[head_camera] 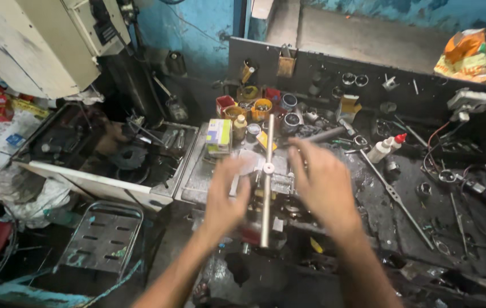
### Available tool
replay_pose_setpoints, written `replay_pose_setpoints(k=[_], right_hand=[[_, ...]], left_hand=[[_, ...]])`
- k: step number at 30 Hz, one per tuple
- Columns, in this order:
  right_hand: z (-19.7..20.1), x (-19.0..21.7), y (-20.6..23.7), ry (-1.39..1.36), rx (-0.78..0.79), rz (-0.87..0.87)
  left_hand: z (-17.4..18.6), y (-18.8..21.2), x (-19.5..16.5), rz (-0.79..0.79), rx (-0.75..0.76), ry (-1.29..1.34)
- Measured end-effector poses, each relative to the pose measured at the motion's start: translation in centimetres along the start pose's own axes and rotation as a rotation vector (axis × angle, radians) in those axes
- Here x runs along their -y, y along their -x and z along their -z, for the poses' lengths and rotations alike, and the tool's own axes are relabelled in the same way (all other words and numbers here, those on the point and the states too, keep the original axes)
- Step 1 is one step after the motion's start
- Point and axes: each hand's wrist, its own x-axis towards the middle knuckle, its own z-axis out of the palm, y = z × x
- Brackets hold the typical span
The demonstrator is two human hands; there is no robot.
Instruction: The person fits a long metal rod through a small engine crankcase held on the workbench, threads and seats the rod by hand, wipes the part with a cloth, then takes matches from a yellow matchbox and strikes one near the component.
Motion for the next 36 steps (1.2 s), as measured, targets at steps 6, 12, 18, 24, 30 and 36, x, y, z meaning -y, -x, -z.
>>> replay_pose_setpoints(k=[6,12,18,24,30,36], right_hand=[[-5.9,-6.8,-8.2,-0.264,0.153,0.405],[-5.8,-10.5,-6.5,-0.142,0.088,0.32],[2.2,-5.1,4.7,0.247,0.207,-0.103],[-1.8,7.5,6.0,0.403,0.528,0.053],[0.6,5.0,2.6,0.361,0.522,0.043],[-2.8,-3.8,-6.9,-0.039,0.095,0.376]], left_hand=[[-0.2,5.6,-3.7,-0.421,0.108,-0.325],[1.1,4.9,1.8,-0.375,-0.084,-0.141],[2.3,-5.9,10.1,0.297,-0.175,0.31],[-6.3,-14.1,13.1,0.54,0.591,0.309],[-2.4,-5.4,4.0,-0.034,0.033,-0.006],[-0.3,6.9,-3.6,-0.303,0.15,-0.234]])
